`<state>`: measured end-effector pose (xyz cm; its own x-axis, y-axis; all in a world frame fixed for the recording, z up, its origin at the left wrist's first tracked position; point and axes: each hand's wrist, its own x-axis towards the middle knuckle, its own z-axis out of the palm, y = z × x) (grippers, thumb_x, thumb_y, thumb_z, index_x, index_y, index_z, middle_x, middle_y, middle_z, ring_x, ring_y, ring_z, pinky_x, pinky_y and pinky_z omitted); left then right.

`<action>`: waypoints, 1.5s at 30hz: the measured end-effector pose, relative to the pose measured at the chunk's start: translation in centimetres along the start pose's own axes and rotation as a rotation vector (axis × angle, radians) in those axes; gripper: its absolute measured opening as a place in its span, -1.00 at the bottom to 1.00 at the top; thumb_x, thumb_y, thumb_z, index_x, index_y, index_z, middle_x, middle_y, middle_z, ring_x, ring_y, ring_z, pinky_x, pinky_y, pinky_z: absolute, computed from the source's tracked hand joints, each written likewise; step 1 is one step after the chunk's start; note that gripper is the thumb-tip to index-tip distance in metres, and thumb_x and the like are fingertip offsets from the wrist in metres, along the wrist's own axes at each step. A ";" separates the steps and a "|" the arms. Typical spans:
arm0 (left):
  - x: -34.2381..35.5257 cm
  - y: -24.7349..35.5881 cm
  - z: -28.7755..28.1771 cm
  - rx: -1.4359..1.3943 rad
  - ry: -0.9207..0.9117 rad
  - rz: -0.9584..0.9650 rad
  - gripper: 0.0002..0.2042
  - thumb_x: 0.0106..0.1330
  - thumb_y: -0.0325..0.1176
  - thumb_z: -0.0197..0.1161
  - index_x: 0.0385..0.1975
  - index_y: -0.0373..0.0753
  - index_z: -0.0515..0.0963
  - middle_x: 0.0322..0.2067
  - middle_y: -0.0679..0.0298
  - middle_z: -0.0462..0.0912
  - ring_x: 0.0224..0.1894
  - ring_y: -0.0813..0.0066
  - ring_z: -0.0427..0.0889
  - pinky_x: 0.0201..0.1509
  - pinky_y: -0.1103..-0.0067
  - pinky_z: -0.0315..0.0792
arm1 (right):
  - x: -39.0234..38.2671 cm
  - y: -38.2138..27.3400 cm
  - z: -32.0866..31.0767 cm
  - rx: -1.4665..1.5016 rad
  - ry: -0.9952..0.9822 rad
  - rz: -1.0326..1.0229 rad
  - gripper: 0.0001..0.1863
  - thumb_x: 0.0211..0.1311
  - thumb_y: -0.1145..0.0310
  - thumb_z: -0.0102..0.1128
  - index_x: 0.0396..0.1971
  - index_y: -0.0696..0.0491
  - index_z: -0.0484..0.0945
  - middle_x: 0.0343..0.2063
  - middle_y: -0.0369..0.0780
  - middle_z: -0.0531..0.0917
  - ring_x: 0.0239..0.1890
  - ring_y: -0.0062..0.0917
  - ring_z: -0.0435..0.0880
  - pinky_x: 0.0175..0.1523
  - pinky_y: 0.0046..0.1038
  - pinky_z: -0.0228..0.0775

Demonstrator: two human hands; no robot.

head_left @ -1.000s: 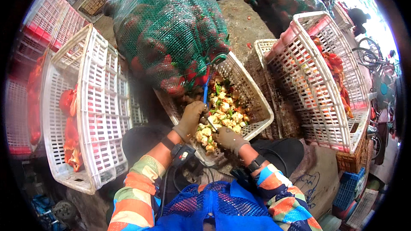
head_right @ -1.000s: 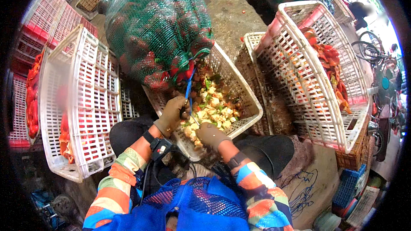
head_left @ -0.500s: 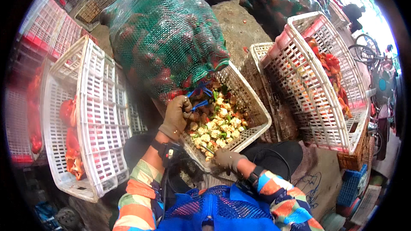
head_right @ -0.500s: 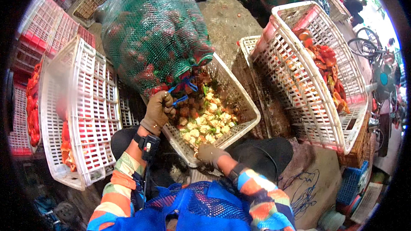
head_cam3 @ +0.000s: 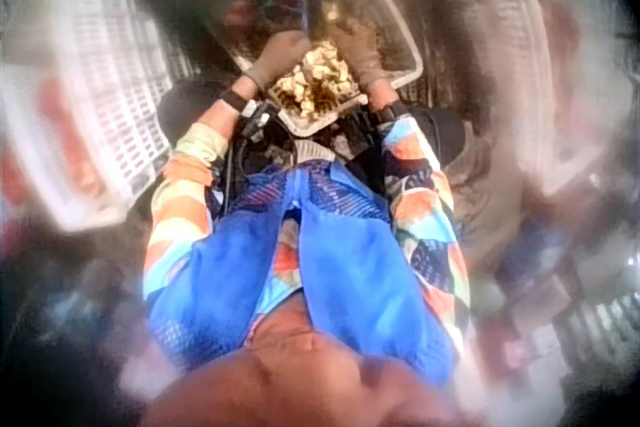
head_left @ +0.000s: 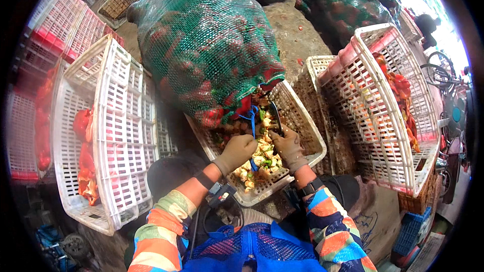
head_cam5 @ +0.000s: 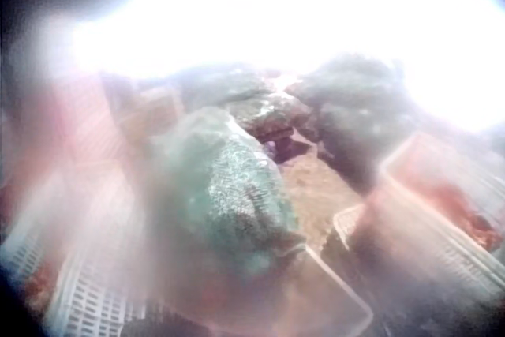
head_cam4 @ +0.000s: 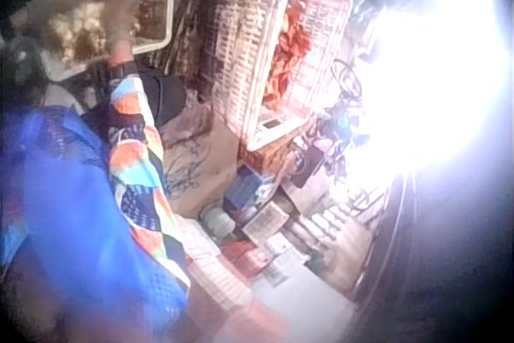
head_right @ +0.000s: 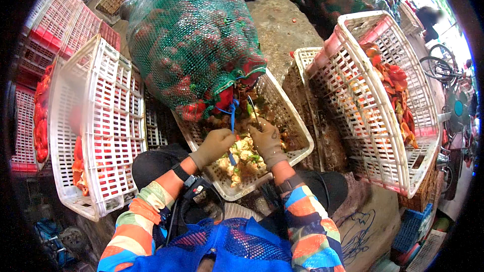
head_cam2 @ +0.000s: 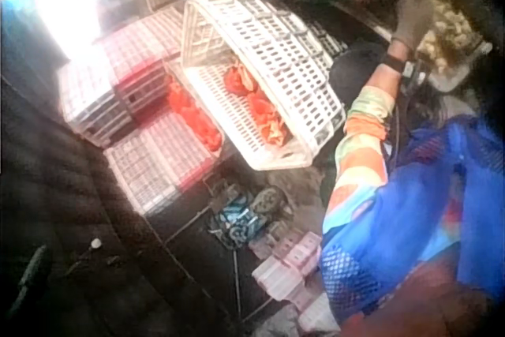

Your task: The person cuts open a large green mesh bag filled with red bell peppers using a knife. They then pick up individual peppers, cut off the tops, and remove the seeds and stems, placing the cleaned peppers into a white plastic crate.

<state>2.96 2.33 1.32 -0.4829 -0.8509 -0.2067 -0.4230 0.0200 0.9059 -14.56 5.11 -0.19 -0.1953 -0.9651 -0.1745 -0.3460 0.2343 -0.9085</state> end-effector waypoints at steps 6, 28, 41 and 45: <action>-0.1 0.4 0.0 0.160 -0.092 0.004 -0.73 0.10 -0.24 -0.03 -0.60 -0.35 0.44 -0.59 -0.07 0.46 -0.49 -0.03 0.47 -0.40 0.25 0.31 | 3.4 -2.9 2.0 0.379 -0.164 -0.158 -0.69 -0.14 0.64 0.08 -0.28 0.13 0.54 -0.30 -0.12 0.60 -0.26 -0.45 0.60 -0.18 -0.49 0.42; 0.5 -1.6 0.3 0.319 -0.188 -0.035 -0.68 0.08 -0.18 -0.06 -0.60 -0.33 0.48 -0.55 -0.09 0.50 -0.41 -0.07 0.49 -0.29 0.20 0.35 | 5.3 -6.4 2.4 0.576 -0.325 0.123 -0.73 0.09 0.33 0.19 -0.21 0.09 0.46 -0.48 -0.40 0.49 -0.50 -0.72 0.39 -0.40 -0.61 0.28; 0.7 -1.2 0.2 0.282 -0.163 -0.028 -0.68 0.10 -0.17 -0.02 -0.60 -0.35 0.44 -0.60 -0.06 0.47 -0.46 -0.03 0.47 -0.35 0.24 0.29 | -9.2 -7.3 -12.0 0.756 0.111 0.182 -0.83 0.05 0.34 0.18 -0.49 0.15 0.52 -0.62 -0.31 0.51 -0.68 -0.66 0.42 -0.64 -0.59 0.26; 0.8 -0.6 -0.2 0.362 -0.140 0.006 -0.69 0.08 -0.18 -0.02 -0.62 -0.35 0.45 -0.59 -0.06 0.47 -0.47 -0.04 0.47 -0.38 0.23 0.29 | -8.9 -8.3 -13.3 0.607 0.142 0.078 -0.83 0.14 0.42 0.09 -0.30 0.20 0.50 -0.47 -0.23 0.56 -0.62 -0.66 0.48 -0.61 -0.58 0.31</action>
<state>2.97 1.58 0.65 -0.5755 -0.7708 -0.2733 -0.6514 0.2300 0.7230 -22.20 13.37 13.95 -0.3330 -0.9132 -0.2348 0.2491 0.1549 -0.9560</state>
